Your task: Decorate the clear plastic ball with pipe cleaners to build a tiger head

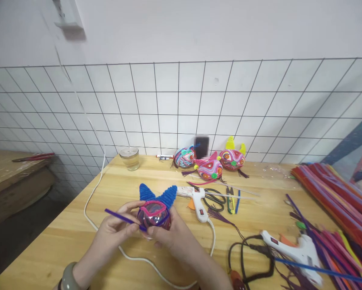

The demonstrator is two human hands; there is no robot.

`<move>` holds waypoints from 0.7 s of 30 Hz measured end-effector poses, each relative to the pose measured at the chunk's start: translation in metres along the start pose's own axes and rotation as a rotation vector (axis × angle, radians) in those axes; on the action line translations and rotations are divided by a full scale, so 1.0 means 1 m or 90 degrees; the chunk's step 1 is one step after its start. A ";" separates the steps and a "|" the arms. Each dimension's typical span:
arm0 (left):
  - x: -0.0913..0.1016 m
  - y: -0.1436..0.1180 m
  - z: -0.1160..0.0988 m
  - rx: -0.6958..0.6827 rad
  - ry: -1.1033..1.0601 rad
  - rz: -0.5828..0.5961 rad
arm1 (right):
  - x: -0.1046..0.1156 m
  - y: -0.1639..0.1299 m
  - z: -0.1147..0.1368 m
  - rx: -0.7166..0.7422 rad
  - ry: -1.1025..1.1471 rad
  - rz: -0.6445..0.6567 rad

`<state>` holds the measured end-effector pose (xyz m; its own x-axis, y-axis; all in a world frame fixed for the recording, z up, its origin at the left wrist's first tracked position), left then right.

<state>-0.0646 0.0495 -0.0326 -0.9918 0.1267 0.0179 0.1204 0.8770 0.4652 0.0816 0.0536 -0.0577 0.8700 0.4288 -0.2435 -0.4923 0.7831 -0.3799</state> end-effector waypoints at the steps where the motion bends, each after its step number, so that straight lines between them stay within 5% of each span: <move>1: 0.001 0.000 0.001 0.012 -0.003 -0.007 | 0.000 0.000 -0.001 0.000 -0.003 0.003; 11: 0.004 -0.002 0.007 0.060 -0.036 -0.125 | -0.001 0.000 -0.001 0.016 -0.031 0.000; 21: 0.005 -0.004 0.009 0.008 -0.121 -0.199 | -0.001 0.000 0.000 0.017 -0.031 0.013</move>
Point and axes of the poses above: each hand's wrist, its own y-axis towards the middle knuckle, its own x-axis out of the back of the hand, z = x × y, the point moved 7 cm from there along y, towards the middle knuckle, and after that the axes turned 13 degrees about -x, right-handed, at the moved point
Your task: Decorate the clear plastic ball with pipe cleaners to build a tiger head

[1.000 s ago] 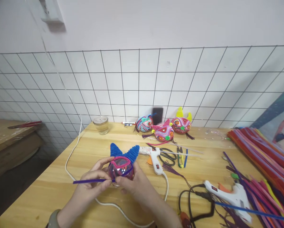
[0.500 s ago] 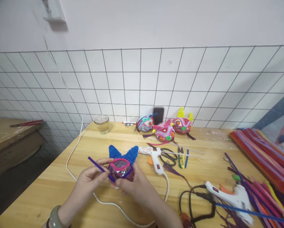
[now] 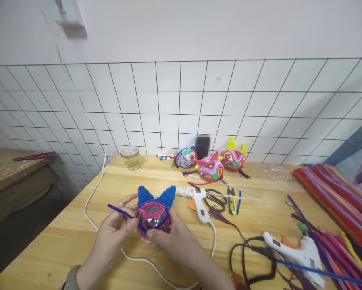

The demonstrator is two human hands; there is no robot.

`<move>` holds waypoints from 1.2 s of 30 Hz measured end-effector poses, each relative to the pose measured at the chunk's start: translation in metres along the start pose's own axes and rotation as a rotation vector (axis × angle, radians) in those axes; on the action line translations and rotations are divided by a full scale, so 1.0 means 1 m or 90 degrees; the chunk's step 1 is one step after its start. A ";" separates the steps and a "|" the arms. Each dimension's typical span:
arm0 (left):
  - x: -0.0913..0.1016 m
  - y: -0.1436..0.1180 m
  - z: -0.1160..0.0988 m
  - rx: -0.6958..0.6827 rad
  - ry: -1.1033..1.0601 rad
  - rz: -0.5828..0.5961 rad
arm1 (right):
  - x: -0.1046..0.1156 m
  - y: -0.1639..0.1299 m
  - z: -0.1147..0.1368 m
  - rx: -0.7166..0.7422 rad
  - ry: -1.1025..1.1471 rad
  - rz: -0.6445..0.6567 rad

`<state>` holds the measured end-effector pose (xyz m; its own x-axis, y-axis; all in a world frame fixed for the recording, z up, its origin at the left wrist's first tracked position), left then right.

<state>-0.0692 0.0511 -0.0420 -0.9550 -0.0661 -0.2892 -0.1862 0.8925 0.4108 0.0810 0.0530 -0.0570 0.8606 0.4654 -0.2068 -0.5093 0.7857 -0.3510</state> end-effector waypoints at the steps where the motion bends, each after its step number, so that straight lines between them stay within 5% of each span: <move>1: 0.000 0.000 0.000 -0.002 -0.002 -0.007 | 0.000 0.000 0.000 0.002 0.003 0.003; 14: -0.006 -0.007 0.011 0.119 -0.122 -0.076 | -0.013 -0.005 0.014 0.101 0.080 0.064; 36: -0.008 -0.011 0.021 0.194 -0.241 -0.098 | -0.010 -0.006 0.011 0.069 0.042 0.054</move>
Point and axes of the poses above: each hand's wrist, its own y-axis towards the middle knuckle, its own x-axis out of the back of the hand, z = x × y, the point moved 7 cm from there along y, towards the middle knuckle, and after that the axes turned 13 degrees about -x, right-handed, at the moved point
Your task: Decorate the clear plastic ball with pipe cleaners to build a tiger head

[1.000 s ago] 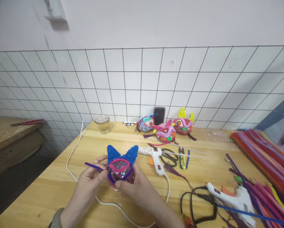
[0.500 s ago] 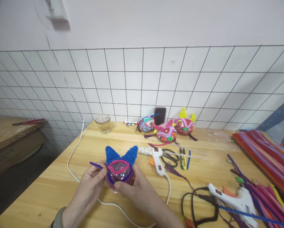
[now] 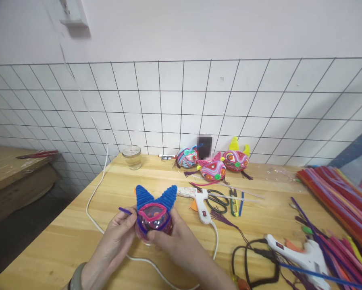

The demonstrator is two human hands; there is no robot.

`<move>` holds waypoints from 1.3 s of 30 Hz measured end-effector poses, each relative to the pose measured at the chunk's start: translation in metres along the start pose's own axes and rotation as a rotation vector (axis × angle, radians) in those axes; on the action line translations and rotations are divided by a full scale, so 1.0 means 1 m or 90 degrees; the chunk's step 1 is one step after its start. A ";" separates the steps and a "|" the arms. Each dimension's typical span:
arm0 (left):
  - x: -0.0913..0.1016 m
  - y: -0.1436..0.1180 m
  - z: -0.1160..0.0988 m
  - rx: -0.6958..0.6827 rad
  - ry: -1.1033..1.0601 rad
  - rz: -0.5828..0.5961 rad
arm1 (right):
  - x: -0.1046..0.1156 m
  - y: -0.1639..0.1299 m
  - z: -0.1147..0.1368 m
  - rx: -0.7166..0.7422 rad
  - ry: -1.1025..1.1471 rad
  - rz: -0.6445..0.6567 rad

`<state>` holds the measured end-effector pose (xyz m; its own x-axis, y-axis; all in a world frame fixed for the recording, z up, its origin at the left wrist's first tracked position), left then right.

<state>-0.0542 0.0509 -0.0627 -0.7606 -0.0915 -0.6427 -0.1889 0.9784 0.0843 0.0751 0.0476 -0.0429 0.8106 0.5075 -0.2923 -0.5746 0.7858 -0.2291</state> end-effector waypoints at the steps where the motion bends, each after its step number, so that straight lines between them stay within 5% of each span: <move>1: -0.001 0.000 0.000 0.004 -0.003 0.004 | 0.000 0.000 0.001 0.003 -0.005 0.001; 29: 0.003 0.005 0.002 0.030 -0.046 -0.001 | -0.007 -0.004 0.012 0.034 0.058 0.041; 39: -0.018 -0.003 0.002 0.062 -0.069 0.090 | -0.010 -0.005 0.013 0.040 0.056 0.038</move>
Point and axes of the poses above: each hand's wrist, its own y-axis towards the middle knuckle, its own x-axis out of the back of the hand, z = x × y, the point moved 7 cm from there along y, towards the middle knuckle, and after that the axes turned 13 degrees about -x, right-handed, at the moved point
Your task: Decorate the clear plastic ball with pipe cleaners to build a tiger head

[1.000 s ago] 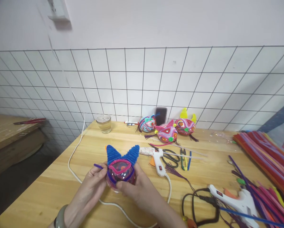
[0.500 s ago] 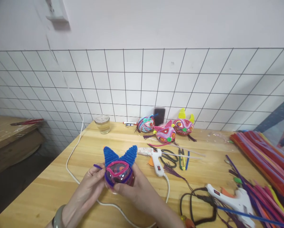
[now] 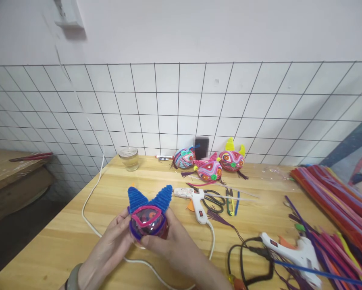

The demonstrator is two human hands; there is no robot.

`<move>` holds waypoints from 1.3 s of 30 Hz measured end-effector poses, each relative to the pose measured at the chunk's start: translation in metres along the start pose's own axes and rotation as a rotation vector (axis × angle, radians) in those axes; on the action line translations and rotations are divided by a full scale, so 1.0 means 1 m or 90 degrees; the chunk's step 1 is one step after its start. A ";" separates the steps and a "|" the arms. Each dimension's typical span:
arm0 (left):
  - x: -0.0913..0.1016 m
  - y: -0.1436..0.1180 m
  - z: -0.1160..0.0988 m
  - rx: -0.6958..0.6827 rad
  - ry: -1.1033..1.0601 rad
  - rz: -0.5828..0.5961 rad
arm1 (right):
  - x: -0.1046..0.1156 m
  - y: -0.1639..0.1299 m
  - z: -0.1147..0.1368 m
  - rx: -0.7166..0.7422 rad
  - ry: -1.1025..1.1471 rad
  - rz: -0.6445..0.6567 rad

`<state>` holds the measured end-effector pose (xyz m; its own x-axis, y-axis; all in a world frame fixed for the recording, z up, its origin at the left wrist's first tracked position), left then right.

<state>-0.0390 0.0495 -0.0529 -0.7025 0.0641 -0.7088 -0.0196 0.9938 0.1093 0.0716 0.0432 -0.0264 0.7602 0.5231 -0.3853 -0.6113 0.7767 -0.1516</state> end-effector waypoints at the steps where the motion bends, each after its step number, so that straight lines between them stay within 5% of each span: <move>1: 0.000 -0.001 0.001 0.005 -0.001 0.007 | 0.000 0.000 0.000 0.002 0.000 0.005; 39: 0.007 -0.001 0.000 -0.020 0.069 0.023 | -0.001 0.001 -0.004 0.004 0.019 0.027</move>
<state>-0.0433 0.0493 -0.0580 -0.7764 0.0874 -0.6241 -0.0139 0.9877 0.1556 0.0699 0.0422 -0.0297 0.7266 0.5453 -0.4180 -0.6416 0.7562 -0.1287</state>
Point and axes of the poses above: each hand's wrist, its own y-axis towards the middle knuckle, its own x-axis out of the back of the hand, z = x × y, the point moved 7 cm from there along y, towards the middle knuckle, and after that the axes turned 13 degrees about -x, right-handed, at the moved point
